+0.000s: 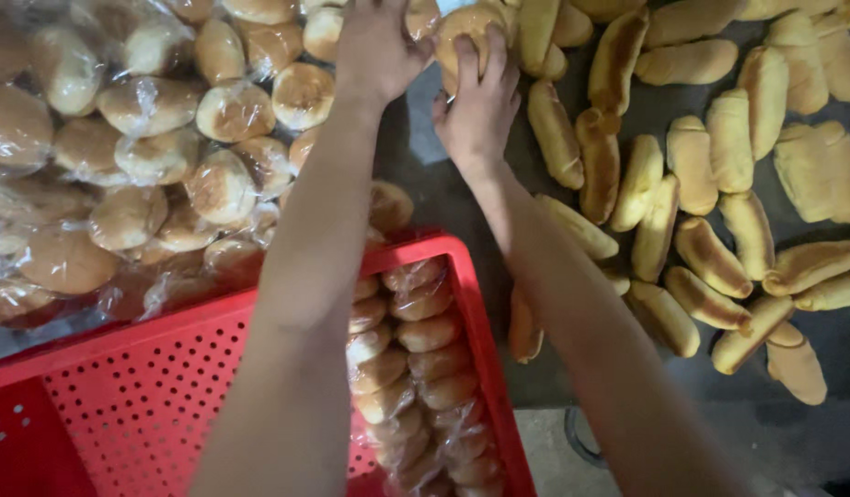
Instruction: The person sets down a red plastic crate and neatly arranges packaged bread into it by hand.
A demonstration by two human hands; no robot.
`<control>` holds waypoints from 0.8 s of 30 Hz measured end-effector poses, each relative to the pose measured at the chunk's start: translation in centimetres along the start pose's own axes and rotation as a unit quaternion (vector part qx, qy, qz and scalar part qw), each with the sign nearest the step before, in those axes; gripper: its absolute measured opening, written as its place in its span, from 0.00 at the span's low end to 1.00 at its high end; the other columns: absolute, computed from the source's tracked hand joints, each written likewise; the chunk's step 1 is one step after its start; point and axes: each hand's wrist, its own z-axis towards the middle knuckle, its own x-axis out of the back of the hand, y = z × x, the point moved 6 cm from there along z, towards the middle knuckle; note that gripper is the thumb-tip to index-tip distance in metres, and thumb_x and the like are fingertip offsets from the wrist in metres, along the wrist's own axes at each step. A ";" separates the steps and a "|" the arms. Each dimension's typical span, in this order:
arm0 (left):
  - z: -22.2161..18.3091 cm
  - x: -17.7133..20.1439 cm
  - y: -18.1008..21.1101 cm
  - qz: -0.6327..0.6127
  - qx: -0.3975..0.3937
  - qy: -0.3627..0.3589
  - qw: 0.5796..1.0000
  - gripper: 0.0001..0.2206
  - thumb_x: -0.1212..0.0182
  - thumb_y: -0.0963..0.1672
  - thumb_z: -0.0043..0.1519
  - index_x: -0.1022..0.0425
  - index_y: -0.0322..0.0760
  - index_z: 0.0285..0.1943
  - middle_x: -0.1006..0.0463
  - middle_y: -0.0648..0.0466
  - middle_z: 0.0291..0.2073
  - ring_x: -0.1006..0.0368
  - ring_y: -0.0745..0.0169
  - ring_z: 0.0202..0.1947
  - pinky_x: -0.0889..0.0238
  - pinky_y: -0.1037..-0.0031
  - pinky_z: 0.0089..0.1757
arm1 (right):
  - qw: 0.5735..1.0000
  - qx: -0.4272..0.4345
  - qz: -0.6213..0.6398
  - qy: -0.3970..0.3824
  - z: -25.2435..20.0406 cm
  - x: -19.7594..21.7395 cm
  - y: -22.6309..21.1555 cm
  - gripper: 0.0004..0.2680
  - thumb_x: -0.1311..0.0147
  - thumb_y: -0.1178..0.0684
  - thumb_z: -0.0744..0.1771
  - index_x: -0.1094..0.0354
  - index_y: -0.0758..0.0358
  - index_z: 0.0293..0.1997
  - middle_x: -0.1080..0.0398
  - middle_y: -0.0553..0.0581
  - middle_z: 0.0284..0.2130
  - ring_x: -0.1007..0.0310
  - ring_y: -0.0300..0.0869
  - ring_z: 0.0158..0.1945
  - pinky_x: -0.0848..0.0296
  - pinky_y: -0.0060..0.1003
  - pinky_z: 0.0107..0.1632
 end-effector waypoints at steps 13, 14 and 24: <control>-1.1 -0.5 0.5 0.024 -0.026 0.003 0.999 0.45 0.25 0.39 0.43 0.43 0.45 0.74 0.42 0.37 0.67 0.36 0.26 0.59 0.36 0.54 0.54 | 0.988 0.012 0.150 0.030 -3.0 1.2 2.4 0.26 0.31 0.60 0.58 0.40 0.58 0.60 0.42 0.66 0.64 0.40 0.62 0.67 0.33 0.53 0.67; -1.2 -0.1 0.5 -0.007 -0.024 0.007 1.000 0.45 0.23 0.39 0.41 0.41 0.45 0.71 0.41 0.37 0.65 0.36 0.26 0.60 0.37 0.54 0.54 | 0.983 -0.008 0.183 0.032 -3.2 1.5 3.1 0.26 0.32 0.61 0.58 0.40 0.58 0.60 0.39 0.64 0.62 0.36 0.59 0.66 0.30 0.50 0.66; -9.8 10.9 2.2 -0.252 -0.014 0.090 0.963 0.36 0.19 0.42 0.50 0.34 0.42 0.68 0.30 0.46 0.62 0.30 0.45 0.64 0.34 0.63 0.63 | 0.645 -0.308 0.696 -0.074 -11.2 13.9 4.7 0.24 0.48 0.63 0.65 0.48 0.53 0.69 0.36 0.59 0.62 0.28 0.54 0.62 0.19 0.49 0.49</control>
